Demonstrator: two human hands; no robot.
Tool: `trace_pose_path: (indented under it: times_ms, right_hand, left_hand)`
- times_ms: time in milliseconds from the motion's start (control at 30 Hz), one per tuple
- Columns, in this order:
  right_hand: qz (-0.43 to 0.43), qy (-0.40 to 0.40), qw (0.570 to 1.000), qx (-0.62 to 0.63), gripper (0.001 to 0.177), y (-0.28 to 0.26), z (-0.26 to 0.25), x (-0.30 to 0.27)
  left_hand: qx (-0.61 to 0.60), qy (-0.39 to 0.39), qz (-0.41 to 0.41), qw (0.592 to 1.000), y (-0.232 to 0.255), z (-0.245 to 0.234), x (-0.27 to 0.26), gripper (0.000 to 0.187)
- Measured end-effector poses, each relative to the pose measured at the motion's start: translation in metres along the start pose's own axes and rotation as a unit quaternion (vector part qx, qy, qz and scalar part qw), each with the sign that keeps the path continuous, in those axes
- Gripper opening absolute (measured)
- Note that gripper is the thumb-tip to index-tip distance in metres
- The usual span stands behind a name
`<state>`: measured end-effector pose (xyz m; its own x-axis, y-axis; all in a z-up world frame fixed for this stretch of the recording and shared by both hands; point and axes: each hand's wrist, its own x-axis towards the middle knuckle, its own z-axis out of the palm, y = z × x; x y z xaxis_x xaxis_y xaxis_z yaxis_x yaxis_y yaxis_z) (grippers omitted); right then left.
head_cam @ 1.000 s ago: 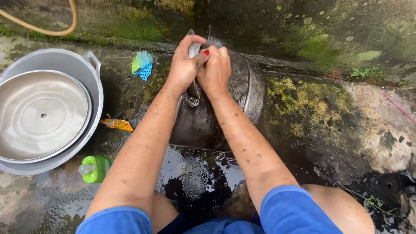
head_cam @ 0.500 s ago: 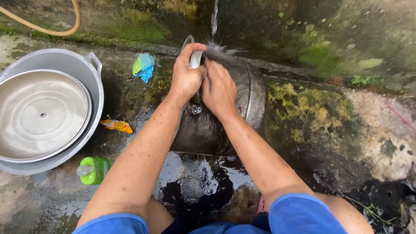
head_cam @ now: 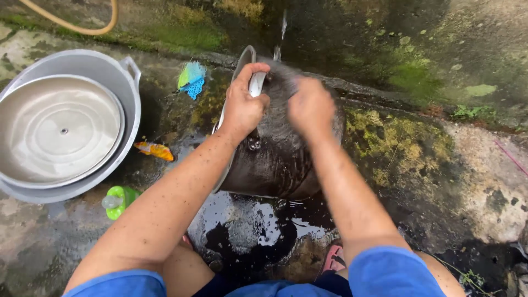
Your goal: Washing a large metal pot with steel wool and dish soap in an outdoor area.
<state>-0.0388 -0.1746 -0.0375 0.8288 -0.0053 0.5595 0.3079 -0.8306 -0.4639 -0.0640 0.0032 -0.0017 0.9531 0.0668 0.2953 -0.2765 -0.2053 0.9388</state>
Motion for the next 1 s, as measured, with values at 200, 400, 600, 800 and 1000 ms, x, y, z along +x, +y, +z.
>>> trace_pose_path:
  times_ms: [200, 400, 600, 800, 1000]
  right_hand:
    - [0.011, -0.015, 1.000, -0.015, 0.030, -0.012, 0.025, 0.013]
    - [0.041, 0.041, 0.998, 0.003, 0.034, 0.039, -0.002, -0.005]
    - [0.004, 0.081, 0.996, 0.024, 0.029, 0.008, 0.023, 0.007]
    - [0.079, -0.081, 0.993, -0.028, 0.024, 0.017, 0.017, 0.004]
    - [-0.101, 0.019, 0.994, 0.047, 0.050, -0.058, 0.032, -0.006]
  left_hand:
    - [-0.060, 0.020, -0.029, 0.998, -0.004, 0.010, 0.014, 0.054]
    - [0.154, 0.165, 0.216, 0.950, -0.036, 0.019, -0.029, 0.079]
    - [0.302, 0.052, 0.025, 0.951, -0.096, 0.015, -0.071, 0.024]
    - [0.304, 0.095, 0.002, 0.948, -0.087, -0.019, -0.070, 0.019]
    - [0.307, 0.102, -0.009, 0.946, -0.073, -0.025, -0.059, 0.024]
